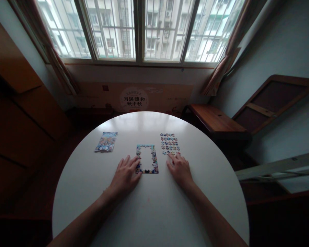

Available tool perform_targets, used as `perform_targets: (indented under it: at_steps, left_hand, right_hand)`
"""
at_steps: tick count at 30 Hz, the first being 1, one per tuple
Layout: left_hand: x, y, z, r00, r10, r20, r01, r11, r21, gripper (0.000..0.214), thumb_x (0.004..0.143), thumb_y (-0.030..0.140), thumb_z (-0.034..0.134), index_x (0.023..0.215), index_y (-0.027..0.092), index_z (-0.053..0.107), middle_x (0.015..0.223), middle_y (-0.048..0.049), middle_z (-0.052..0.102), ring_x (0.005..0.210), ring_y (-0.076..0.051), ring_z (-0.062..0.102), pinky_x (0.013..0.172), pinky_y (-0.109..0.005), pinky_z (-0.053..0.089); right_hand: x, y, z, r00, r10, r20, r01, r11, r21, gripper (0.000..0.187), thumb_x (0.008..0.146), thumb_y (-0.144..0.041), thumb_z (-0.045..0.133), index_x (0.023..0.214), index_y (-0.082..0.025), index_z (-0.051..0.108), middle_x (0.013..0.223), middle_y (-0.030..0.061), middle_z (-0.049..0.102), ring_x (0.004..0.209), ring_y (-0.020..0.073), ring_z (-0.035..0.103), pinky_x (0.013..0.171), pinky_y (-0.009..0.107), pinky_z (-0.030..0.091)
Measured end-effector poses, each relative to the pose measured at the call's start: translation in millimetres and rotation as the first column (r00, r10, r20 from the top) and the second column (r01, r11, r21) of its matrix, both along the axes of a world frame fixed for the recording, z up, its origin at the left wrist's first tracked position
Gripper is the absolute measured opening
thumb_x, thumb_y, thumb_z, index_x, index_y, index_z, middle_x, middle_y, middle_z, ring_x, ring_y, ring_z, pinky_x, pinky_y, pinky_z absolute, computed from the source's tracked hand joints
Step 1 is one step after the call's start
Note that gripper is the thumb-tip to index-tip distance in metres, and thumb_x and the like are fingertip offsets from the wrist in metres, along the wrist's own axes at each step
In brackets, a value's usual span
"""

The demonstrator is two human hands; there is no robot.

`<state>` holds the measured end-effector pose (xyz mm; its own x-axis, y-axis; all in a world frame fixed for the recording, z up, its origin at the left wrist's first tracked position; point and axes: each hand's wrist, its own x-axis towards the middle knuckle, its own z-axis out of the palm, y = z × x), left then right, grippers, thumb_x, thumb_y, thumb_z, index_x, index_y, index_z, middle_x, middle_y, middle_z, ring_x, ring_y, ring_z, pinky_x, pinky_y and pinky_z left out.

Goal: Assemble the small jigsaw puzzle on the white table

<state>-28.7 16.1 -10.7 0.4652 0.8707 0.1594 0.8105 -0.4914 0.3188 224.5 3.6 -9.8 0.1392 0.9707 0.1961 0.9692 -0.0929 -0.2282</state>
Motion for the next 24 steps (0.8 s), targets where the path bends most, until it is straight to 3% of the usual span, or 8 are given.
perform_targets:
  at_steps: [9,18,24]
  left_hand:
    - [-1.0,1.9,-2.9,1.000,0.016,0.016,-0.016,1.000,0.015,0.049,0.084,0.037,0.049,0.132,0.028,0.045,0.145,-0.0010,0.036,0.134,-0.029,0.028,0.110,-0.050,0.020]
    - [1.8,2.7,-1.1,0.997,0.060,0.046,-0.062,0.997,0.043,0.046,0.083,0.038,0.052,0.128,0.028,0.050,0.137,-0.0039,0.046,0.129,-0.028,0.033,0.107,-0.049,0.023]
    - [2.5,3.3,-0.4,0.996,0.063,0.056,-0.067,0.996,0.061,0.047,0.083,0.038,0.051,0.129,0.027,0.048,0.136,-0.0037,0.047,0.128,-0.028,0.035,0.106,-0.047,0.026]
  right_hand:
    - [1.9,-1.6,2.4,0.998,0.023,-0.058,-0.021,0.999,0.028,0.035,0.087,-0.030,0.047,0.117,-0.019,0.062,0.093,0.0074,0.062,0.088,0.0199,0.054,0.080,0.030,0.036]
    - [4.6,-2.1,3.1,0.965,0.055,-0.255,-0.030,0.994,0.101,0.017,0.082,-0.026,0.050,0.082,-0.019,0.066,0.074,0.0028,0.062,0.073,0.0169,0.055,0.071,0.027,0.038]
    - [11.0,0.0,-1.9,0.950,0.057,-0.308,-0.010,0.988,0.152,0.017,0.079,-0.030,0.052,0.079,-0.017,0.062,0.069,0.0030,0.058,0.068,0.0168,0.054,0.067,0.027,0.040]
